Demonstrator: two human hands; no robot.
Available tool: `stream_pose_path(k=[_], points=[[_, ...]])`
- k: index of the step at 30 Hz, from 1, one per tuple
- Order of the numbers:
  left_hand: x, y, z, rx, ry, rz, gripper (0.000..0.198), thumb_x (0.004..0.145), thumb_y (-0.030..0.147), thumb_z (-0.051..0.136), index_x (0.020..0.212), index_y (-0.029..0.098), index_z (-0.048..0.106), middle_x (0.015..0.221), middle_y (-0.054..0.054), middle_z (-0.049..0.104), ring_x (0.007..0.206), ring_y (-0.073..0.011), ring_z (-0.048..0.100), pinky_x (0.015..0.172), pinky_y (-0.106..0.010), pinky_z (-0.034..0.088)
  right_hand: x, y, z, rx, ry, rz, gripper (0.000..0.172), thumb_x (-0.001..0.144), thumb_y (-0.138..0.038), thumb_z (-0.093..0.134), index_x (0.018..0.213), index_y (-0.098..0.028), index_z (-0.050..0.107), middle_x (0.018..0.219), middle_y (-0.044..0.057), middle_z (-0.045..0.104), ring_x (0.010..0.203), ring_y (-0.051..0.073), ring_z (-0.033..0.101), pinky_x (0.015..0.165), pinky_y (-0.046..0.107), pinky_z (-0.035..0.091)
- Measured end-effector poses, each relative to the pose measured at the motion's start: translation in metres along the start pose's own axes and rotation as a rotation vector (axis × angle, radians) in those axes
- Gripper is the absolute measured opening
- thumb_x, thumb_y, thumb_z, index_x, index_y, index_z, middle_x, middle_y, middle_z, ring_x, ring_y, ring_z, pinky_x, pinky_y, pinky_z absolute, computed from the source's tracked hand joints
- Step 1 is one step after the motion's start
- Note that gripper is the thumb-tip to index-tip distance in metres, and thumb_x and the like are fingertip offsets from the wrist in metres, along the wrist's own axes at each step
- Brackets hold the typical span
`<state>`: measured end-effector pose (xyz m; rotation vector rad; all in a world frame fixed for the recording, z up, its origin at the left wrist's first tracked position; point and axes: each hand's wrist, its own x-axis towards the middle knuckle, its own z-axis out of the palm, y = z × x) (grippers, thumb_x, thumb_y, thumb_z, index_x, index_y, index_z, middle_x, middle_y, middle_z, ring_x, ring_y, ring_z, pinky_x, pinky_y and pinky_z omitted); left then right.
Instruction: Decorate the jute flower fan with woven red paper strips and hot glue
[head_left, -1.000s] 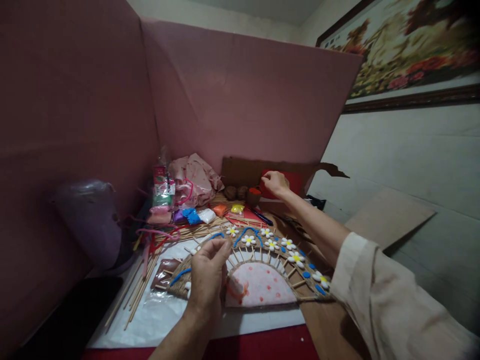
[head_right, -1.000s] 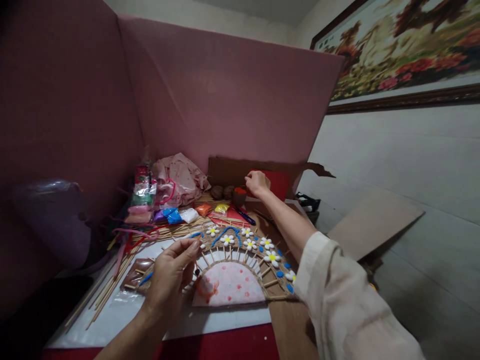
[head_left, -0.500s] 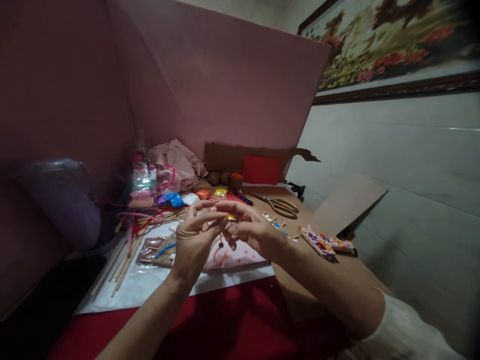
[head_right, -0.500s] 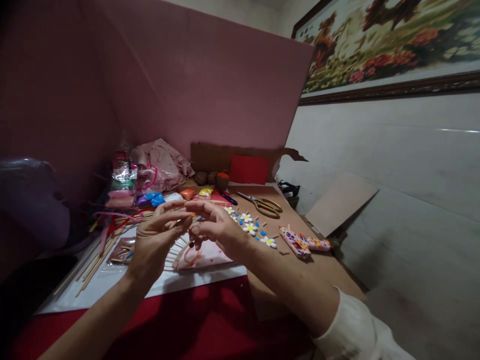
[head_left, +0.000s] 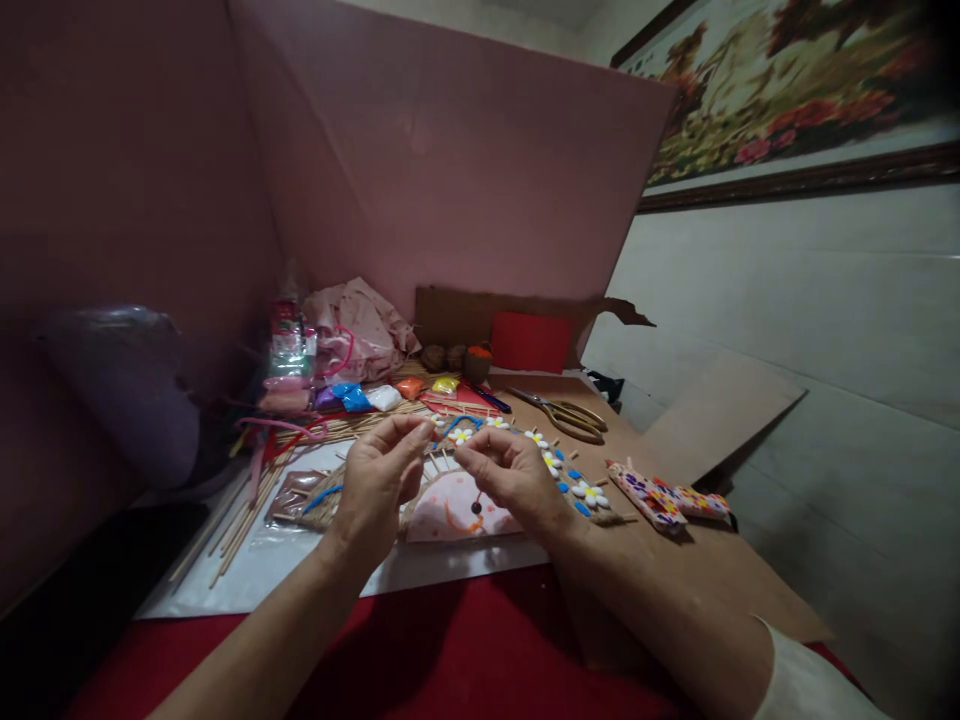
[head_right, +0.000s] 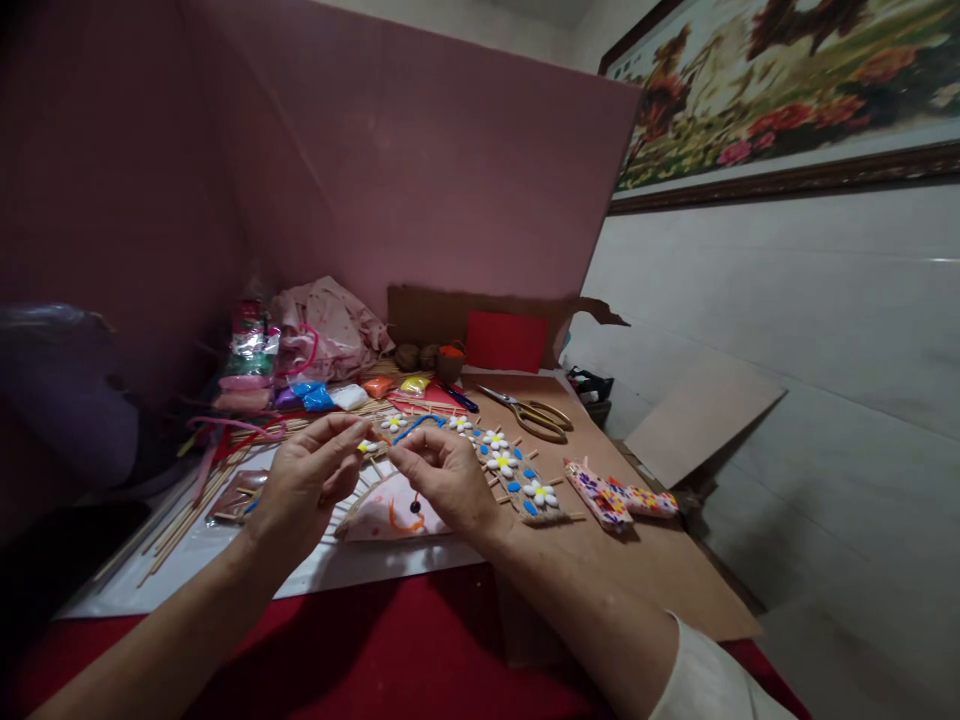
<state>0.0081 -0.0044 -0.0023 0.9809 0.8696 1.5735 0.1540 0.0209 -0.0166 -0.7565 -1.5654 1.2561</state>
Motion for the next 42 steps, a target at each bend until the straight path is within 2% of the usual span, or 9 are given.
stream_pose_path(k=[4, 10, 13, 16, 21, 25, 29, 35, 42], points=[[0.0, -0.004, 0.0, -0.003, 0.036, -0.056, 0.02, 0.07, 0.032, 0.07, 0.077, 0.015, 0.063, 0.059, 0.003, 0.056, 0.033, 0.001, 0.024, 0.033, -0.015, 0.012, -0.005, 0.007, -0.005, -0.066, 0.082, 0.013, 0.025, 0.075, -0.042, 0.064, 0.07, -0.018, 0.059, 0.046, -0.008, 0.038, 0.039, 0.006, 0.031, 0.038, 0.019, 0.025], [-0.003, -0.012, 0.004, 0.099, 0.044, -0.217, 0.032, 0.07, 0.045, 0.065, 0.073, 0.013, 0.062, 0.049, 0.005, 0.049, 0.031, -0.0006, 0.024, 0.032, -0.015, 0.01, -0.012, 0.011, -0.004, -0.178, 0.116, -0.068, 0.022, 0.078, -0.039, 0.061, 0.07, -0.019, 0.06, 0.054, -0.004, 0.044, 0.046, 0.009, 0.036, 0.042, 0.022, 0.028], [-0.002, -0.012, 0.004, 0.002, 0.018, -0.297, 0.026, 0.073, 0.039, 0.06, 0.072, 0.013, 0.061, 0.048, 0.006, 0.043, 0.033, -0.0018, 0.024, 0.032, -0.014, 0.013, -0.012, 0.014, -0.005, -0.206, 0.182, -0.106, 0.022, 0.08, -0.038, 0.059, 0.07, -0.018, 0.06, 0.054, -0.004, 0.043, 0.049, 0.009, 0.035, 0.044, 0.022, 0.027], [0.0, -0.01, 0.002, -0.122, -0.036, -0.342, 0.013, 0.072, 0.023, 0.055, 0.076, 0.012, 0.062, 0.057, 0.003, 0.049, 0.039, -0.0035, 0.034, 0.035, -0.014, 0.027, -0.012, 0.017, -0.005, -0.177, 0.241, -0.111, 0.022, 0.08, -0.038, 0.06, 0.071, -0.017, 0.06, 0.054, -0.005, 0.042, 0.048, 0.009, 0.033, 0.044, 0.022, 0.026], [0.002, -0.013, 0.001, -0.104, -0.015, -0.328, 0.023, 0.056, -0.001, 0.059, 0.076, 0.011, 0.063, 0.068, 0.0, 0.056, 0.053, -0.0058, 0.049, 0.048, -0.014, 0.04, -0.014, 0.02, -0.003, -0.2, 0.246, -0.115, 0.022, 0.08, -0.039, 0.059, 0.071, -0.018, 0.061, 0.055, -0.004, 0.044, 0.049, 0.009, 0.036, 0.045, 0.023, 0.028], [0.0, -0.018, 0.002, -0.023, -0.05, -0.268, 0.015, 0.064, 0.014, 0.069, 0.079, 0.011, 0.068, 0.057, 0.003, 0.051, 0.047, -0.0042, 0.041, 0.042, -0.013, 0.035, -0.015, 0.017, -0.001, -0.139, 0.222, -0.067, 0.023, 0.077, -0.04, 0.062, 0.069, -0.019, 0.061, 0.053, -0.004, 0.045, 0.047, 0.009, 0.037, 0.043, 0.022, 0.03], [-0.005, -0.019, 0.005, 0.018, -0.055, -0.342, 0.034, 0.06, 0.028, 0.078, 0.091, 0.014, 0.07, 0.058, 0.003, 0.052, 0.045, -0.0047, 0.041, 0.042, -0.016, 0.037, -0.016, 0.014, 0.003, -0.042, 0.176, 0.042, 0.027, 0.073, -0.044, 0.064, 0.066, -0.019, 0.06, 0.048, -0.006, 0.042, 0.041, 0.008, 0.036, 0.039, 0.021, 0.031], [-0.003, -0.018, 0.003, 0.029, -0.03, -0.249, 0.021, 0.059, 0.028, 0.079, 0.063, 0.013, 0.066, 0.05, 0.005, 0.048, 0.044, -0.003, 0.037, 0.042, -0.013, 0.032, -0.018, 0.016, 0.007, -0.024, 0.131, 0.03, 0.023, 0.074, -0.04, 0.064, 0.067, -0.019, 0.06, 0.052, -0.005, 0.047, 0.043, 0.008, 0.04, 0.04, 0.021, 0.032], [-0.001, -0.016, 0.0, -0.135, 0.029, -0.268, 0.02, 0.067, 0.023, 0.073, 0.084, 0.012, 0.069, 0.068, 0.0, 0.058, 0.06, -0.0051, 0.052, 0.055, -0.013, 0.043, -0.019, 0.017, 0.007, 0.045, 0.171, 0.004, 0.02, 0.075, -0.035, 0.063, 0.068, -0.017, 0.058, 0.048, -0.007, 0.045, 0.041, 0.006, 0.038, 0.04, 0.02, 0.032]])
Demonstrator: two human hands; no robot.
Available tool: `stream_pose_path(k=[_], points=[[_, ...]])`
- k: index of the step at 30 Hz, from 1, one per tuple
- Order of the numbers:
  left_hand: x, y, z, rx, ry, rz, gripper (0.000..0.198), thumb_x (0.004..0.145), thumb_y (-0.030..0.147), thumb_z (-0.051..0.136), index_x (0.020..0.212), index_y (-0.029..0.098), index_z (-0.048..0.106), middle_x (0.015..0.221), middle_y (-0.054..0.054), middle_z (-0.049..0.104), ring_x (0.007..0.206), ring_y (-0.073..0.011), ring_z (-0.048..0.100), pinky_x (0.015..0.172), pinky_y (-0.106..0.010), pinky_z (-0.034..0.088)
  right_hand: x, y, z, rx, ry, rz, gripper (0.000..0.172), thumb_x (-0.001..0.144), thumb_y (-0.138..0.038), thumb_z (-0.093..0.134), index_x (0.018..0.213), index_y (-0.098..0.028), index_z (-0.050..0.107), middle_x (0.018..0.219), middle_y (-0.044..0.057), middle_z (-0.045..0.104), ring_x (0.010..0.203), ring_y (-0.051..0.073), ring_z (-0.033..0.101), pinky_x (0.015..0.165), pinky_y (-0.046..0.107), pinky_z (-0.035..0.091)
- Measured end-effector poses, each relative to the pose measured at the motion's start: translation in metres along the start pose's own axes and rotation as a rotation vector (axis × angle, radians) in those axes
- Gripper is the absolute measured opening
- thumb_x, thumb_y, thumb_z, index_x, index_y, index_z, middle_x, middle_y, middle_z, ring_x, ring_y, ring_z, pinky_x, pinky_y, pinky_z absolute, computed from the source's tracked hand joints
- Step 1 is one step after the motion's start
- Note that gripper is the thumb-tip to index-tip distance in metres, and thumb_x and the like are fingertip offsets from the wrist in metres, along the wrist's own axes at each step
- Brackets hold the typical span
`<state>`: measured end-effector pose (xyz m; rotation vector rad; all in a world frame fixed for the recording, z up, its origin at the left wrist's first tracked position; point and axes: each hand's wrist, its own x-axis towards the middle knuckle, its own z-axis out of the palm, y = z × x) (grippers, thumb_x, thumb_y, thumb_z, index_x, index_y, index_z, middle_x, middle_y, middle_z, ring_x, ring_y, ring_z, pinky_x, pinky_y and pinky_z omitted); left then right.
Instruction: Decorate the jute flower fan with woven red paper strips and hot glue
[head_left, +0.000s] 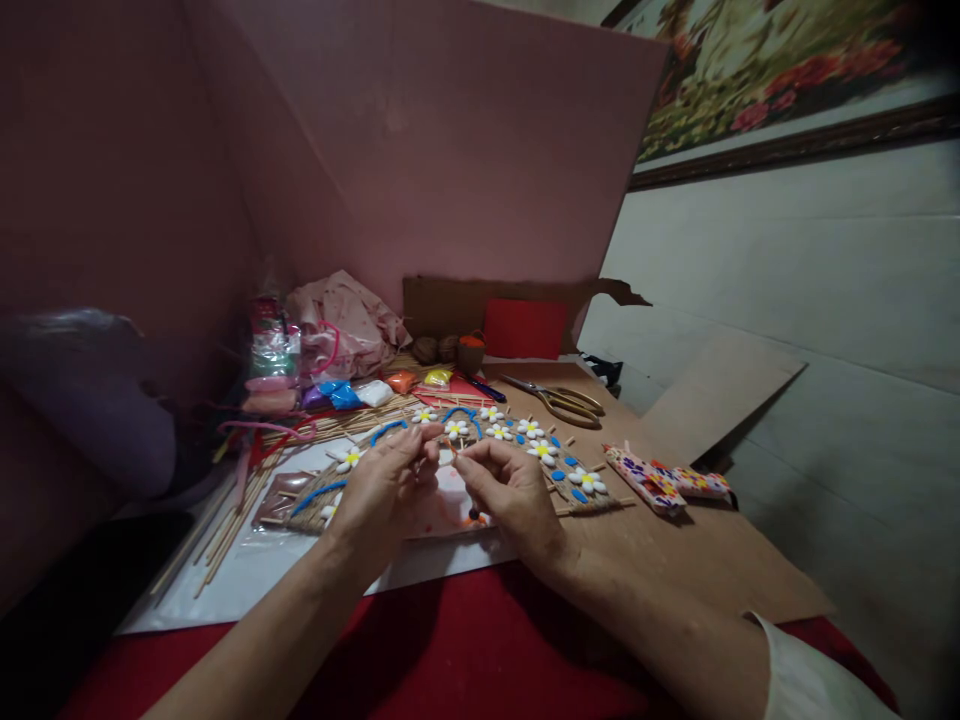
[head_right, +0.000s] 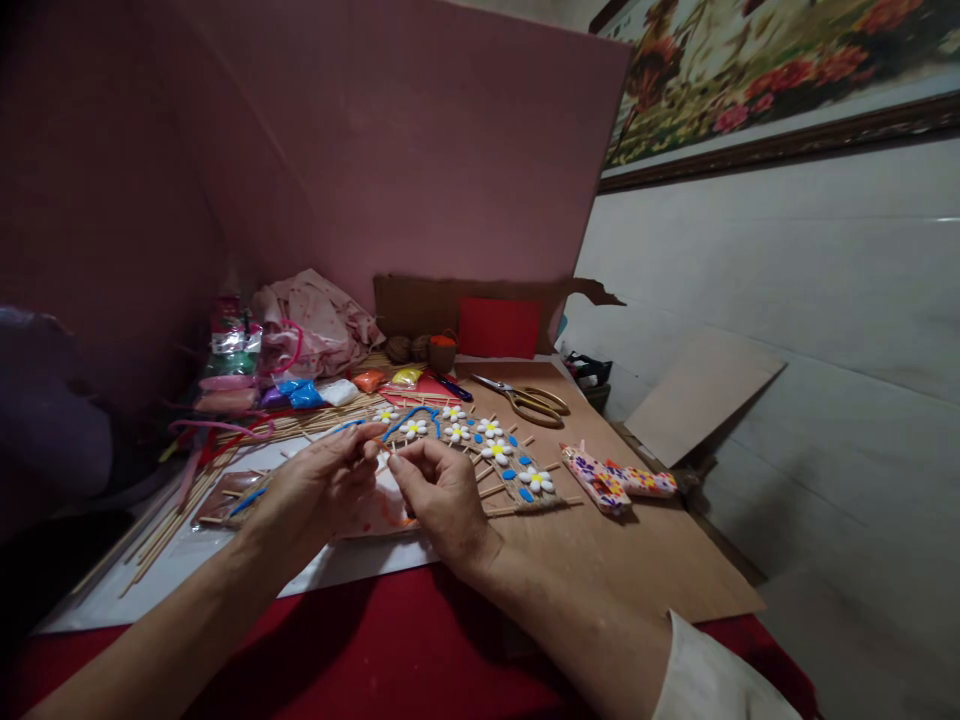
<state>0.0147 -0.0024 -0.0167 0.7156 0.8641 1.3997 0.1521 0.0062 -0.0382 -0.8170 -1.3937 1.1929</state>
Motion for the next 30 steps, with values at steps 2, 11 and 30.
stream_pose_path(k=[2, 11, 30], points=[[-0.001, -0.001, 0.0, 0.027, -0.008, -0.056, 0.023, 0.065, 0.019, 0.074, 0.087, 0.013, 0.069, 0.064, 0.002, 0.056, 0.055, -0.0049, 0.05, 0.051, -0.013, 0.042, 0.001, 0.0, -0.001, 0.045, 0.04, -0.005, 0.02, 0.075, -0.034, 0.064, 0.069, -0.017, 0.058, 0.047, -0.007, 0.044, 0.041, 0.006, 0.037, 0.04, 0.019, 0.031], [-0.004, -0.003, 0.004, 0.105, -0.036, -0.069, 0.024, 0.056, 0.024, 0.081, 0.071, 0.013, 0.066, 0.059, 0.003, 0.053, 0.048, -0.004, 0.042, 0.045, -0.016, 0.039, -0.002, -0.005, 0.002, 0.003, -0.05, 0.036, 0.023, 0.077, -0.035, 0.062, 0.065, -0.016, 0.058, 0.045, -0.007, 0.047, 0.038, 0.005, 0.041, 0.039, 0.018, 0.032], [0.001, 0.001, 0.0, 0.084, -0.141, -0.048, 0.026, 0.068, 0.031, 0.073, 0.063, 0.014, 0.055, 0.051, 0.006, 0.046, 0.035, -0.0002, 0.024, 0.032, -0.014, 0.013, 0.075, -0.051, -0.079, -1.219, 0.293, -0.15, 0.026, 0.09, -0.024, 0.042, 0.088, -0.014, 0.065, 0.082, 0.008, 0.068, 0.076, 0.018, 0.062, 0.069, 0.028, 0.045]])
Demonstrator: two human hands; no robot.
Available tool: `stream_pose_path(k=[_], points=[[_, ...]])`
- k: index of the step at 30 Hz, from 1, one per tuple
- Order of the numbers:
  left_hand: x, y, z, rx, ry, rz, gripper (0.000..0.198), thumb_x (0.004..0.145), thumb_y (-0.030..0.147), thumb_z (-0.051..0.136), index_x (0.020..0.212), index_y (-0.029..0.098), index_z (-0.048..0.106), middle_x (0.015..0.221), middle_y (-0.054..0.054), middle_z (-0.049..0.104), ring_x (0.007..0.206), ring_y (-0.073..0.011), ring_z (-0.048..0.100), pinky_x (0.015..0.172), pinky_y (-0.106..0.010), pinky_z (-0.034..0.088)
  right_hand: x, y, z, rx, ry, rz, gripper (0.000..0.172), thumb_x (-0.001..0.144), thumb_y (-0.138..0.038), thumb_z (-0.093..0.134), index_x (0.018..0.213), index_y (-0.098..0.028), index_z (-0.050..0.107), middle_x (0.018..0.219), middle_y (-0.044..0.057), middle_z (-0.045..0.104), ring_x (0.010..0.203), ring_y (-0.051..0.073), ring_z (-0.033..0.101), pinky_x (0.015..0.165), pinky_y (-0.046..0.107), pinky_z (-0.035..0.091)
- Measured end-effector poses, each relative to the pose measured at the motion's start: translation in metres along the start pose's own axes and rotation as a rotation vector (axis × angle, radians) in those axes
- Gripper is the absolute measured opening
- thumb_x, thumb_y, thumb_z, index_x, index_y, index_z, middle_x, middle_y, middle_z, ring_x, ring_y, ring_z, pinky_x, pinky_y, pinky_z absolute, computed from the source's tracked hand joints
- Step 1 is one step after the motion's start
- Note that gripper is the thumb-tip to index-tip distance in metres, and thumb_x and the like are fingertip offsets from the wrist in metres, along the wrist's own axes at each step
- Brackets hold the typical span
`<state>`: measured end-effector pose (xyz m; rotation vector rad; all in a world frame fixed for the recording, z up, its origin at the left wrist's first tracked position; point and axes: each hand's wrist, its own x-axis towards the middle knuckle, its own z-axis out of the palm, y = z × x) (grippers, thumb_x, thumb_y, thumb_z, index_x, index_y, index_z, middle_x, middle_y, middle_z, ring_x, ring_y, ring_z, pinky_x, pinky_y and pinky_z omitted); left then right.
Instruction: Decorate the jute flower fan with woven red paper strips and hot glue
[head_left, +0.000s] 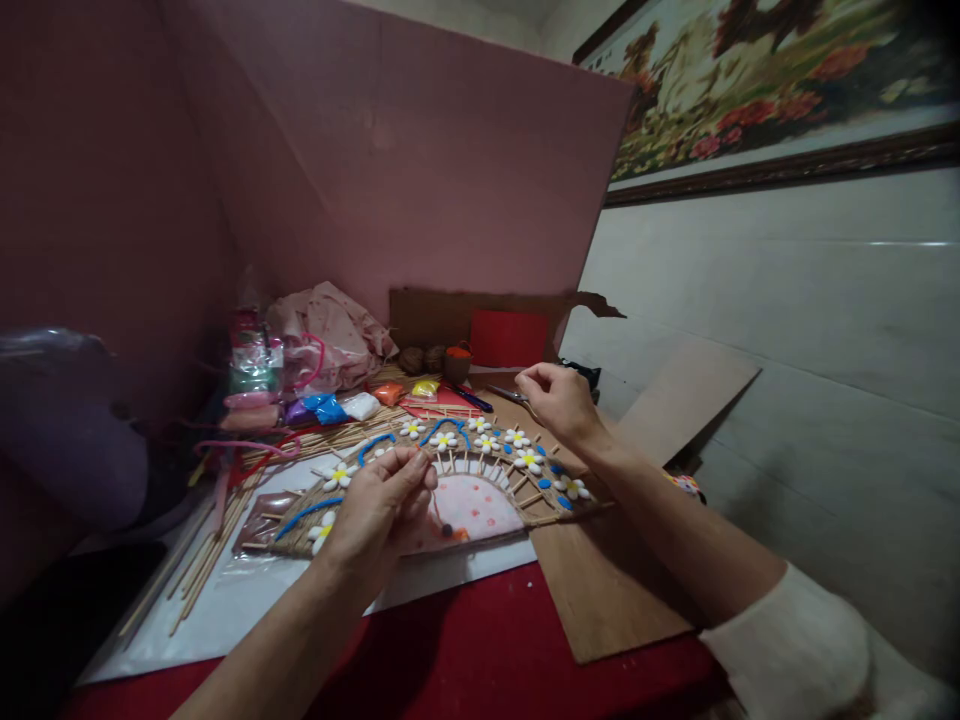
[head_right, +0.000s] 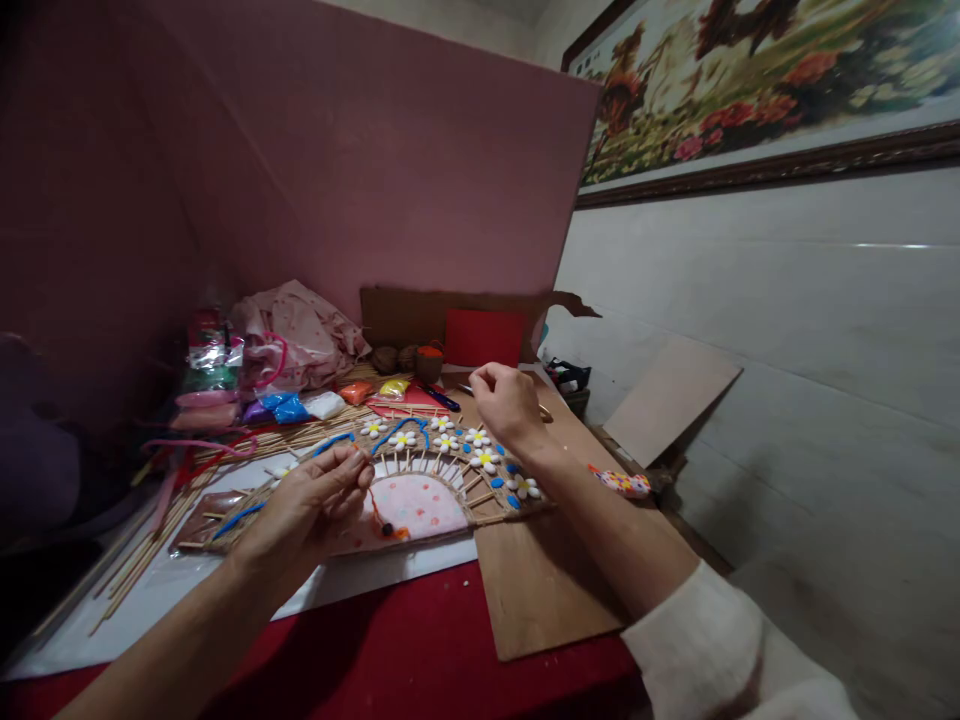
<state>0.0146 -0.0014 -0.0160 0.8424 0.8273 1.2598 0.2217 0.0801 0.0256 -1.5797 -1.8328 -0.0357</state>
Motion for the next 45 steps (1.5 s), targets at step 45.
stream_pose_path(k=[45], points=[[-0.003, -0.004, 0.004, 0.142, 0.123, 0.11, 0.024, 0.065, 0.033, 0.072, 0.067, 0.015, 0.057, 0.05, 0.006, 0.049, 0.032, 0.0, 0.025, 0.033, -0.014, 0.013, -0.093, -0.045, 0.026, 0.525, -0.287, -0.228, 0.021, 0.092, -0.032, 0.046, 0.105, -0.02, 0.056, 0.09, 0.002, 0.064, 0.082, 0.017, 0.058, 0.072, 0.027, 0.041]])
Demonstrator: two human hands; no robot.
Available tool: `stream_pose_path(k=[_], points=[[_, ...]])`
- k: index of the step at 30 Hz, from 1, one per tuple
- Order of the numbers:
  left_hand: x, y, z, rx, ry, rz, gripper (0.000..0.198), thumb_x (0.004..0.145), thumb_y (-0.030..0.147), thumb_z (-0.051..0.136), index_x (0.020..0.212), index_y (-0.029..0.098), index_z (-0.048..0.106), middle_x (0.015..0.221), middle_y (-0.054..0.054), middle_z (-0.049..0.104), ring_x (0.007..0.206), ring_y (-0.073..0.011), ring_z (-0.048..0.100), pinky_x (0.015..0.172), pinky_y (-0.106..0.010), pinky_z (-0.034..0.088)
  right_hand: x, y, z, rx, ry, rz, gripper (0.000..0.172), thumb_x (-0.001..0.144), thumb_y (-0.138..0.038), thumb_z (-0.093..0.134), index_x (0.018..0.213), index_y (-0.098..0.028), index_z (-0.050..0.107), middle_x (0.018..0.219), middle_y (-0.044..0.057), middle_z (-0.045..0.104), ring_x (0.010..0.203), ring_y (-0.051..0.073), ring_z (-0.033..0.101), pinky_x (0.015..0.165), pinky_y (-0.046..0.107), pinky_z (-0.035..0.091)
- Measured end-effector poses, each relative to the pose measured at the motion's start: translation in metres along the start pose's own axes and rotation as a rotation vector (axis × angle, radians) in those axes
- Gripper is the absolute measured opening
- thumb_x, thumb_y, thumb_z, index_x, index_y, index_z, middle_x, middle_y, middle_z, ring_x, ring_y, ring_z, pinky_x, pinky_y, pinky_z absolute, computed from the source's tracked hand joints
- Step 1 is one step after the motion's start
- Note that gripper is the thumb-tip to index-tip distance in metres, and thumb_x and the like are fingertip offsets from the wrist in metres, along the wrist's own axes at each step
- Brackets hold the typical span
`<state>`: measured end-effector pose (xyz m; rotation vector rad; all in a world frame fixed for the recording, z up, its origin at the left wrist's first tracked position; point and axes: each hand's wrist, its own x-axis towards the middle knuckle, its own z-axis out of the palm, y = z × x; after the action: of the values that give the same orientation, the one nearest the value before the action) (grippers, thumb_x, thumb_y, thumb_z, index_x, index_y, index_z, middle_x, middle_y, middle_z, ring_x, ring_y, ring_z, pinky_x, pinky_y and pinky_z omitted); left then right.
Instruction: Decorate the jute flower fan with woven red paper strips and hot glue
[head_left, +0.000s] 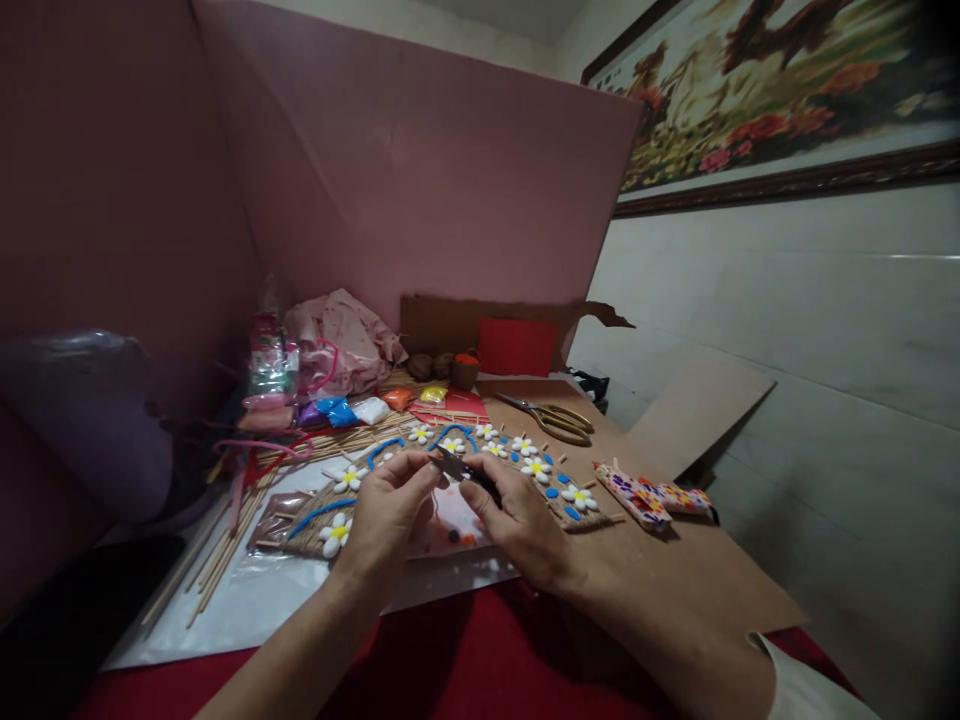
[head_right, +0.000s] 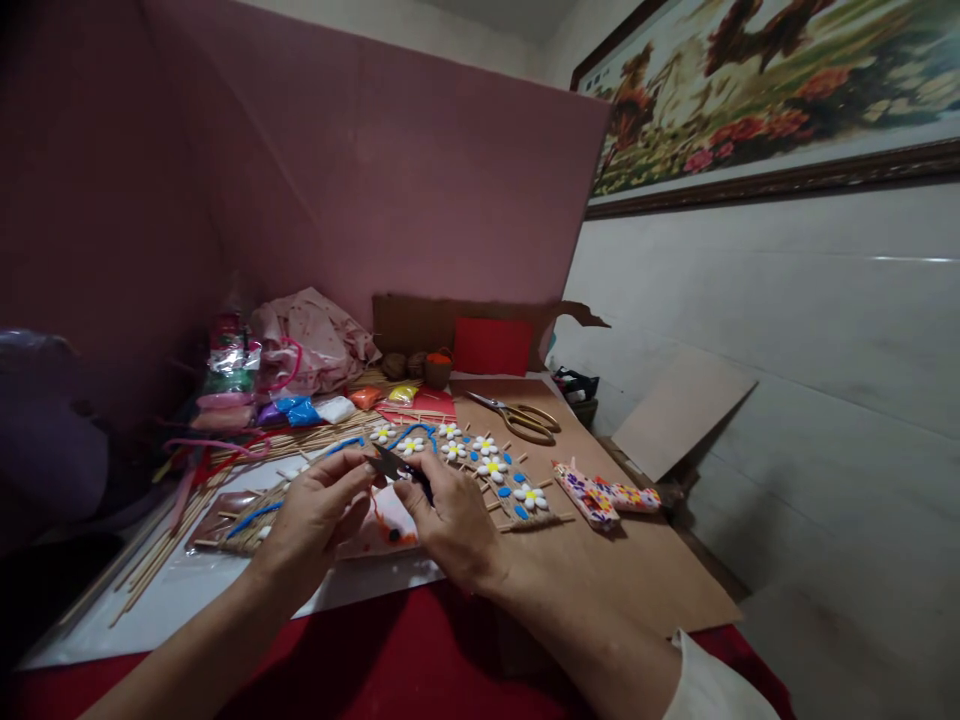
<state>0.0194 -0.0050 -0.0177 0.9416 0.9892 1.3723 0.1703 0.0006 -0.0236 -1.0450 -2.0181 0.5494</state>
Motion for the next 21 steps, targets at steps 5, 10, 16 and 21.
stream_pose_path(k=[5, 10, 16, 21], points=[[-0.0033, 0.0007, 0.002, 0.091, -0.055, 0.036, 0.025, 0.067, 0.036, 0.07, 0.063, 0.015, 0.057, 0.038, 0.01, 0.031, 0.033, -0.0023, 0.023, 0.035, -0.015, 0.012, -0.0009, -0.0002, 0.0001, 0.063, 0.001, -0.034, 0.02, 0.093, -0.029, 0.045, 0.106, -0.021, 0.057, 0.094, 0.001, 0.065, 0.084, 0.016, 0.059, 0.075, 0.027, 0.042], [-0.0064, 0.0031, 0.0041, 0.151, -0.035, 0.066, 0.024, 0.067, 0.035, 0.069, 0.062, 0.014, 0.059, 0.041, 0.009, 0.033, 0.036, -0.0029, 0.023, 0.037, -0.016, 0.013, -0.0009, 0.0015, 0.001, 0.056, 0.031, -0.042, 0.019, 0.092, -0.027, 0.047, 0.106, -0.022, 0.057, 0.096, 0.002, 0.065, 0.086, 0.017, 0.06, 0.075, 0.027, 0.042], [-0.0076, 0.0043, 0.0058, 0.193, -0.015, 0.083, 0.019, 0.065, 0.031, 0.067, 0.06, 0.014, 0.06, 0.041, 0.008, 0.034, 0.037, -0.0034, 0.024, 0.037, -0.017, 0.014, -0.0025, 0.002, 0.0014, 0.013, 0.04, -0.063, 0.02, 0.092, -0.029, 0.046, 0.107, -0.021, 0.056, 0.098, 0.003, 0.065, 0.088, 0.019, 0.06, 0.077, 0.028, 0.043], [-0.0065, 0.0027, 0.0051, 0.23, -0.008, 0.108, 0.018, 0.067, 0.03, 0.065, 0.058, 0.015, 0.059, 0.041, 0.008, 0.034, 0.038, -0.0039, 0.026, 0.037, -0.016, 0.016, -0.0035, 0.0025, 0.0021, -0.017, 0.044, -0.043, 0.019, 0.091, -0.029, 0.047, 0.105, -0.021, 0.057, 0.096, 0.004, 0.066, 0.087, 0.019, 0.061, 0.077, 0.029, 0.043]])
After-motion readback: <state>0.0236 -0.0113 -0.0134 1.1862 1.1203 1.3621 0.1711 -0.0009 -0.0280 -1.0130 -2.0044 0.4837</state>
